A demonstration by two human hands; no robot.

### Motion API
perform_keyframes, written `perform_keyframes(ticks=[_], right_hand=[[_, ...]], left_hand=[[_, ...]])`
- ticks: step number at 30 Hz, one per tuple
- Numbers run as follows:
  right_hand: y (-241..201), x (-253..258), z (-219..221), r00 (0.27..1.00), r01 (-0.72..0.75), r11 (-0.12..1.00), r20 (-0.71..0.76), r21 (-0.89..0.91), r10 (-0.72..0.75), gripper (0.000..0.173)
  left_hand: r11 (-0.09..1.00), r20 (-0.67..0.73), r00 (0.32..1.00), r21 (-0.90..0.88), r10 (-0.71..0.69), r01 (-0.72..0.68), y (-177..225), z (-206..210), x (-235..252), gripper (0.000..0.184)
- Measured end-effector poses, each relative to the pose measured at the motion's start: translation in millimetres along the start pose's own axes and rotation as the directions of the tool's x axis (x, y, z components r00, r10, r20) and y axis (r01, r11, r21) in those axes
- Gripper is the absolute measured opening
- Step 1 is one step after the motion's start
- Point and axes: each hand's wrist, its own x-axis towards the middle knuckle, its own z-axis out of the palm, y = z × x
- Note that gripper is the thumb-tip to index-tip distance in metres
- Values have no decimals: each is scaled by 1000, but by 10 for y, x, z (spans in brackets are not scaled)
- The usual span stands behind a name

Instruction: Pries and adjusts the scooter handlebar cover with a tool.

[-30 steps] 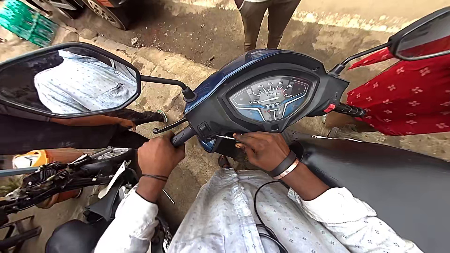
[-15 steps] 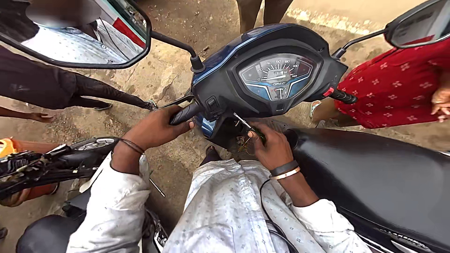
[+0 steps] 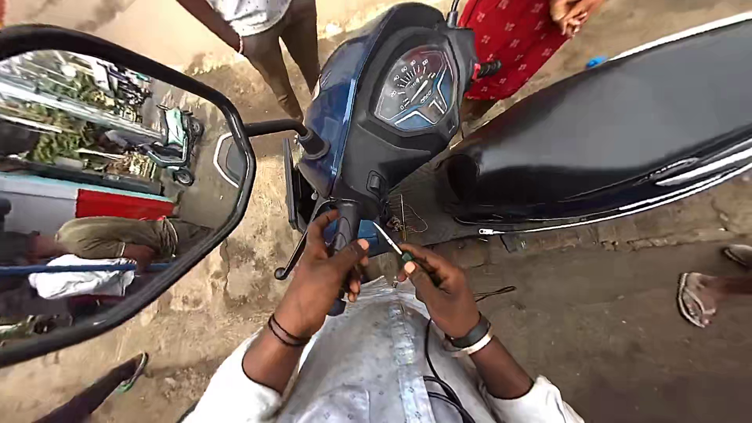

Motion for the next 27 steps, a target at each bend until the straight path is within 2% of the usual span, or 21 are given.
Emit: perform_keyframes(ticks=[3,8,12,16,18,20,23,27], right_hand=[[-79,-60,150,990,-68,996,-124,53,74,35],[-95,2,213,984,-75,993,-156,91,89,34],[-103,52,138,992,-17,1000,-125,25,20,34],[-193,104,-7,996,-85,996,-28,40,86,34],[-278,145,-79,988,-152,986,36,72,150,35],[-387,201,-138,980,-183,983,89,25,180,36],[-560,267,-182,979,-158,976,104,-152,174,34],[-657,263,-71,977,-199,962,42,-187,210,32]], left_hand=[[1000,84,996,1,-21,21,6,-71,29,73],[999,220,975,37,-27,20,-63,-245,167,82],[996,291,957,87,0,-26,-61,-288,372,66],[996,257,964,86,-61,40,36,-263,371,67],[995,185,980,78,-70,57,62,-206,359,64],[994,112,992,96,-62,52,81,-155,348,59],[987,91,995,159,-38,23,98,-117,292,53],[952,144,988,305,-55,9,154,-128,275,51]])
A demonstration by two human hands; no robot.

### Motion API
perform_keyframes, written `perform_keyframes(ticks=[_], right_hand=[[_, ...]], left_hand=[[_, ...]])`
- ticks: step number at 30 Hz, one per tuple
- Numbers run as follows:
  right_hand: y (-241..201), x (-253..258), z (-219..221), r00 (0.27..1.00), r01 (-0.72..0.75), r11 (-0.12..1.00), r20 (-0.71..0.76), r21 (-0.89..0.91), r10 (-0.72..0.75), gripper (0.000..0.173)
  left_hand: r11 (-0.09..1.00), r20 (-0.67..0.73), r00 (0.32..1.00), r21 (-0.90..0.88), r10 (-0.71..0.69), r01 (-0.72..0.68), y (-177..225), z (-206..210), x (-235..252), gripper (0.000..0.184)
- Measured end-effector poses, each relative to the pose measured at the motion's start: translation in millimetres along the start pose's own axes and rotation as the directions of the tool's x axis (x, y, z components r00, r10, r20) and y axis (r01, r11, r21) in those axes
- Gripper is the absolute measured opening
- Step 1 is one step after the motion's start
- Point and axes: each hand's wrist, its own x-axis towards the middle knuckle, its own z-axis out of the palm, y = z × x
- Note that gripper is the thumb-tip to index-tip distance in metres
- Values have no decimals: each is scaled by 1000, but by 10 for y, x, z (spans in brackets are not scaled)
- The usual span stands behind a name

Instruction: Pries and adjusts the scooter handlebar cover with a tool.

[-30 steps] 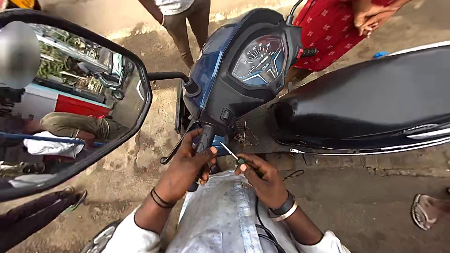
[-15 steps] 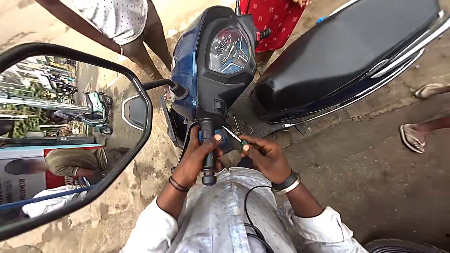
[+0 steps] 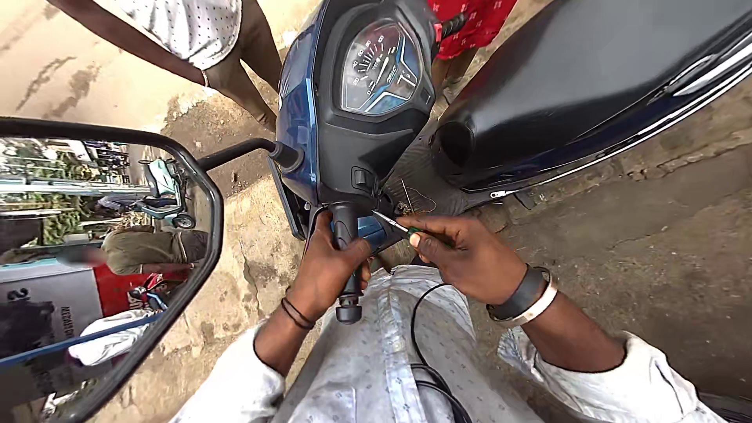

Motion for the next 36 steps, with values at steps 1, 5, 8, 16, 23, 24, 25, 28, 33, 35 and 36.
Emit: perform_keyframes(ticks=[1,5,8,16,23,24,25,28,33,35,36], right_hand=[[-14,-54,92,999,-19,1000,-47,5,20,32],[17,-207,522,962,-41,995,-265,86,63,36],[66,-231,600,948,-6,990,-314,142,51,35],[60,244,-370,981,-53,998,188,38,44,24],[86,-57,261,977,-6,998,-215,68,20,26],[126,-116,443,953,8,998,-302,66,12,30],[154,-166,631,924,26,998,-382,62,0,32],[147,-210,1012,847,30,993,-530,114,35,34],[115,-165,1459,760,65,970,-641,235,104,40],[136,-124,1562,747,94,965,-659,244,94,42],[161,-129,1551,757,102,968,-649,229,73,42]], left_hand=[[1000,9,1000,20,-10,10,0,0,-6,52],[998,17,1000,60,-17,16,-3,16,16,55],[997,27,1000,77,-6,4,-24,13,3,58],[997,54,999,77,-4,-1,-37,16,-28,52],[997,34,999,77,-22,19,15,16,37,60],[998,38,999,69,-14,11,10,21,42,60],[998,42,999,67,-8,5,-7,21,36,62],[998,51,999,56,14,-17,-42,12,18,63],[997,55,997,50,61,-64,-92,18,26,62],[997,55,996,34,69,-71,-89,-4,41,61],[998,49,997,24,61,-62,-88,-16,34,61]])
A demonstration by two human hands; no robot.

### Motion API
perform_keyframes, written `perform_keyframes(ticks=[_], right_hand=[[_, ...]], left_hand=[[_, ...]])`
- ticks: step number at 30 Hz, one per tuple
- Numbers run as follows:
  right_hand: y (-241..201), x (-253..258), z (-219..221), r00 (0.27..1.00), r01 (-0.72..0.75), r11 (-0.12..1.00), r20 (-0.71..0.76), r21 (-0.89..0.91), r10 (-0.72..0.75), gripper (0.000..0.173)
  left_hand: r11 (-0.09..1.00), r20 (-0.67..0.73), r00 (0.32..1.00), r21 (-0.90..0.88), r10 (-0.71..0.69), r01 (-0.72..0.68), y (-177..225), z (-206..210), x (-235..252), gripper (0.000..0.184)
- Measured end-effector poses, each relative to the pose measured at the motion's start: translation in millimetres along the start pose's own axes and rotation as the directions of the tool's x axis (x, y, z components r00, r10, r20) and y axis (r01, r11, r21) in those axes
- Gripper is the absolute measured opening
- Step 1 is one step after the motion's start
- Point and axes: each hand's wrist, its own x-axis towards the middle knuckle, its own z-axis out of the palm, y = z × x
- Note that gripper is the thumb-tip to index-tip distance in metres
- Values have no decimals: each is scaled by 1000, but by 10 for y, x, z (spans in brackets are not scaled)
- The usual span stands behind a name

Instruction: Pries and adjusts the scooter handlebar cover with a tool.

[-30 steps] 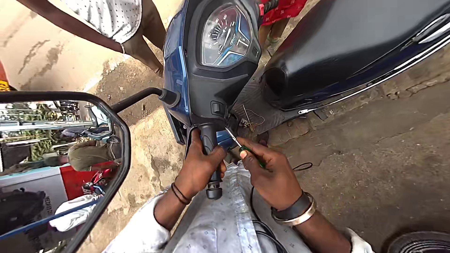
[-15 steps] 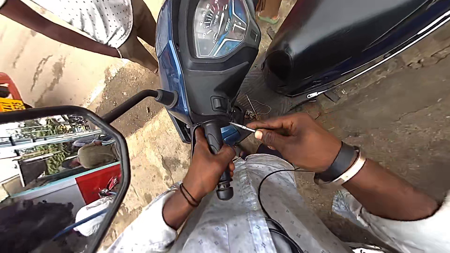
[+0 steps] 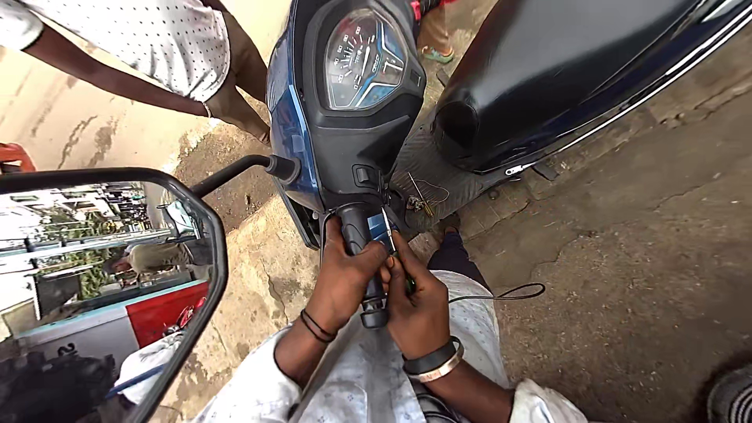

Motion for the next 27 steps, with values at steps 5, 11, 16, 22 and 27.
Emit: perform_keyframes(ticks=[5,11,16,22,27], right_hand=[[-94,501,-653,941,-22,998,337,-61,42,35],[-515,1464,-1098,658,70,955,733,-288,173,27],[-726,1759,-1037,554,206,903,806,-377,209,24],[-451,1015,-862,863,77,941,495,-331,103,27],[-142,396,-451,985,67,971,172,-230,-27,35]], left_hand=[[991,-25,999,-132,-35,31,1,5,-19,61],[993,-27,999,-112,-33,29,-18,50,-49,57],[994,-38,994,-56,-99,97,74,52,11,59],[994,-36,994,-45,-103,102,77,26,43,66],[996,-14,998,-62,-60,59,41,24,48,67]])
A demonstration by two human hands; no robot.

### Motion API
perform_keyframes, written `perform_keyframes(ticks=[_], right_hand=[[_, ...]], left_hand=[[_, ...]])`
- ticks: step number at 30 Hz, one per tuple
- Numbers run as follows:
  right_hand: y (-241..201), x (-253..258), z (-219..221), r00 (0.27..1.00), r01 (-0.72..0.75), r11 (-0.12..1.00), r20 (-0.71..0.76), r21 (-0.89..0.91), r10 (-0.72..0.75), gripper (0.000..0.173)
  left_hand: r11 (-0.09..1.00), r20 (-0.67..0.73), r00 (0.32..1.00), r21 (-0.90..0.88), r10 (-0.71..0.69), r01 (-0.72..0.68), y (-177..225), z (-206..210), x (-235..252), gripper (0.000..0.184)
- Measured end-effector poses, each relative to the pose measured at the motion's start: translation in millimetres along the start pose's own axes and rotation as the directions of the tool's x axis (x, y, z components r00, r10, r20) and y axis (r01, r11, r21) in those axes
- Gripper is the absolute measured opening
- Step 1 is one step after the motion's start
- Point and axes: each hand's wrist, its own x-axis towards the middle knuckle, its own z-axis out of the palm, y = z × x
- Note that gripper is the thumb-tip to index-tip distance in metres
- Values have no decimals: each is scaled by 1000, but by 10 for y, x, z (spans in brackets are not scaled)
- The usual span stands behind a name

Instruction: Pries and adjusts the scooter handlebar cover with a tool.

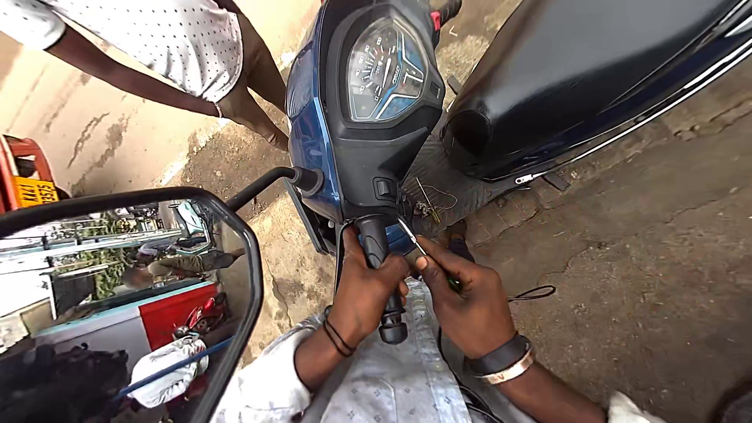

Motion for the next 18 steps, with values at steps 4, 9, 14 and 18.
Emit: perform_keyframes(ticks=[4,9,14,18], right_hand=[[8,-186,316,990,-81,981,-100,176,99,40],[75,-235,628,986,-49,921,-127,387,105,48],[224,-31,372,974,-168,889,-70,426,217,41],[299,66,75,962,-247,833,23,495,272,37]], left_hand=[[1000,-1,1000,-3,10,-10,-46,15,-22,69],[1000,-25,999,5,23,-23,-27,5,11,66],[1000,-49,999,-12,7,-8,-42,16,-13,59],[999,-52,998,30,30,-29,-54,-32,-10,58]])
